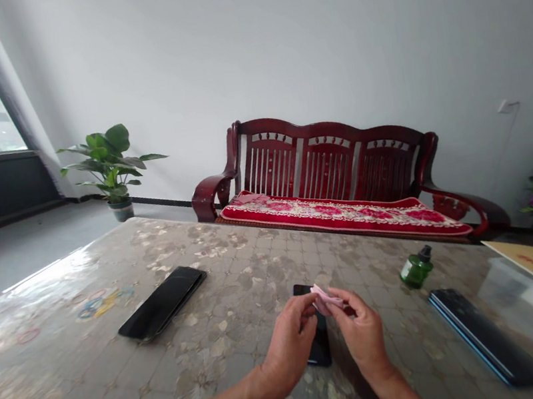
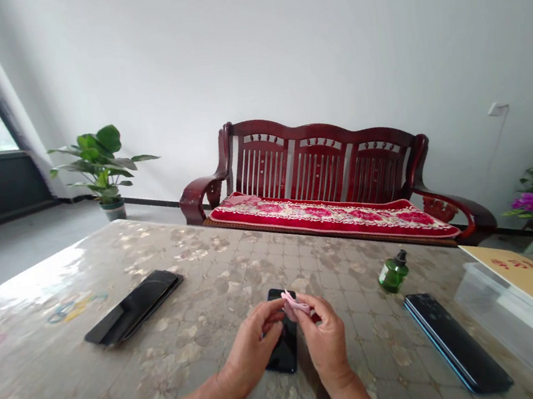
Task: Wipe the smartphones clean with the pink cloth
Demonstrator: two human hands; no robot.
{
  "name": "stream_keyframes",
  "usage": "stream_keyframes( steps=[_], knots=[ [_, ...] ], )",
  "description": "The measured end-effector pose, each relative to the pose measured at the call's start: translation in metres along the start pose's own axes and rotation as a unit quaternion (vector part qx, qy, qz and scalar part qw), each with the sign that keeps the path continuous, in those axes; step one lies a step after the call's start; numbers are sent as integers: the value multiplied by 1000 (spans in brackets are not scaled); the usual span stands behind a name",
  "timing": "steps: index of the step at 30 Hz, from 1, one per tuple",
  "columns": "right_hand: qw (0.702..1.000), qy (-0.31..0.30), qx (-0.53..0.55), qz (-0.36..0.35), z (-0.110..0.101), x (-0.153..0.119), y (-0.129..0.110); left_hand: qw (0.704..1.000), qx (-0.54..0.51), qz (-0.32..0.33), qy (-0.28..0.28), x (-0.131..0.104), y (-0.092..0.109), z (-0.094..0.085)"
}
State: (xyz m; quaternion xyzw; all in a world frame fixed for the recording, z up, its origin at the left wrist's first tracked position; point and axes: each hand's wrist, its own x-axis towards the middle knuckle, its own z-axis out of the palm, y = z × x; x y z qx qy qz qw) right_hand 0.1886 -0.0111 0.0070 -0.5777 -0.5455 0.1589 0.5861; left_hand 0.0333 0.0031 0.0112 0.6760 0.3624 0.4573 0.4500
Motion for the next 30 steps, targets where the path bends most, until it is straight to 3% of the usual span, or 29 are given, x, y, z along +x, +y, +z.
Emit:
stream_keyframes(
  steps=[6,13,16,20,22,26,30],
  knots=[
    [995,-66,69,10,0,-7,-7,991,-130,-17,-13,3,-6,16],
    [990,-94,101,34,0,-8,-8,978,-192,-73,26,13,-6,12],
    [984,-101,121,79,1,-7,-9,986,-150,-63,40,10,-9,9],
    [954,-204,159,156,2,-8,-14,993,-95,-58,29,2,-10,8],
    [950,-223,146,162,1,-9,-15,995,-86,-52,23,0,-8,6],
    [975,-161,99,116,-3,-5,-11,999,-10,-41,6,-5,0,-11],
    [995,-100,-24,-9,-13,4,-3,964,246,57,-79,-15,4,-38]
  ],
)
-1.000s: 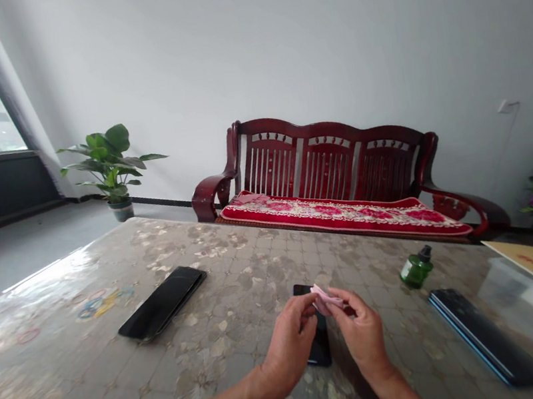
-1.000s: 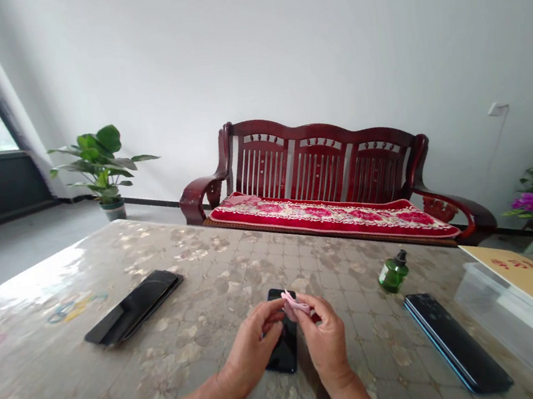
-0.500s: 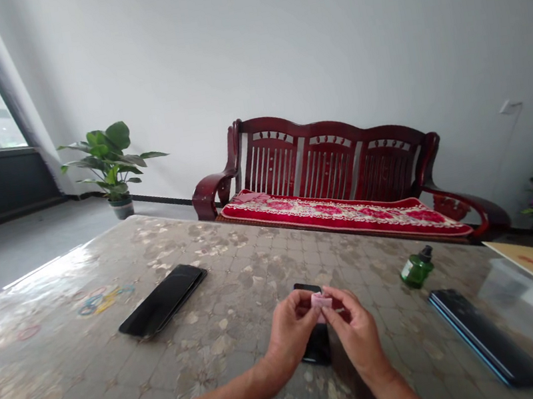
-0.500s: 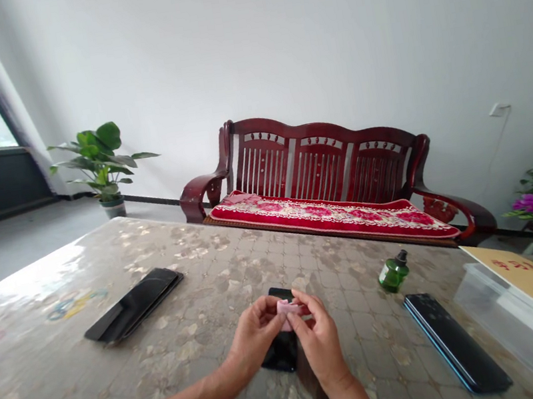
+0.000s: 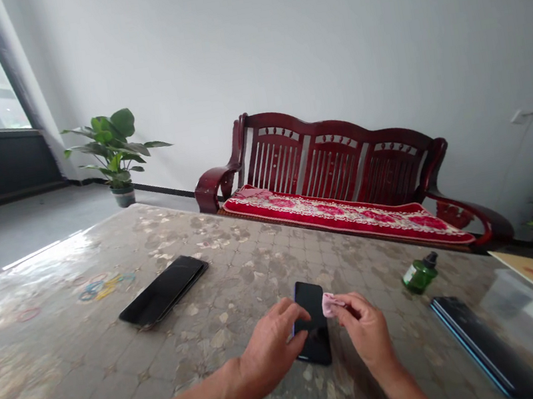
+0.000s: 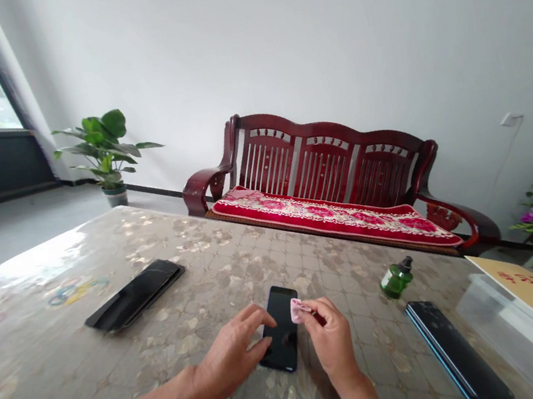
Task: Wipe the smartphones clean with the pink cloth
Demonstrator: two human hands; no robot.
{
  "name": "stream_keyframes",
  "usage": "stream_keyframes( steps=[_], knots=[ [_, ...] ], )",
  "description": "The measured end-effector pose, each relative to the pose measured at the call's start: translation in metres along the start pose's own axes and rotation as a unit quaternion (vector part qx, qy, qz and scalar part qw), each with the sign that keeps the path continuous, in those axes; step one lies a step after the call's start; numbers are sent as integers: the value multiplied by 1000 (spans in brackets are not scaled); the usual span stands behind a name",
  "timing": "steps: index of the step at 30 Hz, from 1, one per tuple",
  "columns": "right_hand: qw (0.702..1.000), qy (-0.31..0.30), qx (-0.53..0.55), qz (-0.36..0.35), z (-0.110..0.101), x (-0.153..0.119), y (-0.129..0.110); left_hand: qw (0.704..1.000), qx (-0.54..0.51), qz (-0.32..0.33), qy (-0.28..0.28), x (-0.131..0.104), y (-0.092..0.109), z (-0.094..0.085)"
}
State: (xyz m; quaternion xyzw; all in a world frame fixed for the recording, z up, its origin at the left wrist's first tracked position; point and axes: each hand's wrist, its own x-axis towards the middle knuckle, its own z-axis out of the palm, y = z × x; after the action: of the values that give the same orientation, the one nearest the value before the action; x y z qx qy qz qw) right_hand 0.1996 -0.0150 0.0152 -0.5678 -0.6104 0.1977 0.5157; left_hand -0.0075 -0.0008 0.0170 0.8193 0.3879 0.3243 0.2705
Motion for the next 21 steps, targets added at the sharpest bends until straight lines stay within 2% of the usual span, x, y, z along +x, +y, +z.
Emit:
stream_keyframes(
  steps=[2,4,6,8,11,14,17,19,21],
  knots=[
    [990,1,-111,-92,-3,3,1,995,66,63,-42,-7,-4,-5],
    [962,-12,-215,-170,-1,3,-1,986,101,114,-67,-13,-7,-3],
    [935,-27,-278,-217,3,1,-4,980,118,144,-77,-16,-9,4],
    [924,-52,-298,-232,8,-2,-6,976,128,156,-80,-18,-11,10],
    [928,-100,-279,-228,10,-6,-8,973,136,168,-79,-18,-14,15],
    [925,-177,-251,-222,3,-5,-12,971,132,187,-76,-18,-14,14],
    [910,-234,-262,-219,-3,-1,-15,970,120,200,-71,-18,-13,14],
    [903,-240,-274,-227,-2,3,-14,970,113,205,-70,-17,-13,14],
    [902,-220,-285,-238,2,8,-10,969,110,207,-71,-18,-14,14]
  ],
)
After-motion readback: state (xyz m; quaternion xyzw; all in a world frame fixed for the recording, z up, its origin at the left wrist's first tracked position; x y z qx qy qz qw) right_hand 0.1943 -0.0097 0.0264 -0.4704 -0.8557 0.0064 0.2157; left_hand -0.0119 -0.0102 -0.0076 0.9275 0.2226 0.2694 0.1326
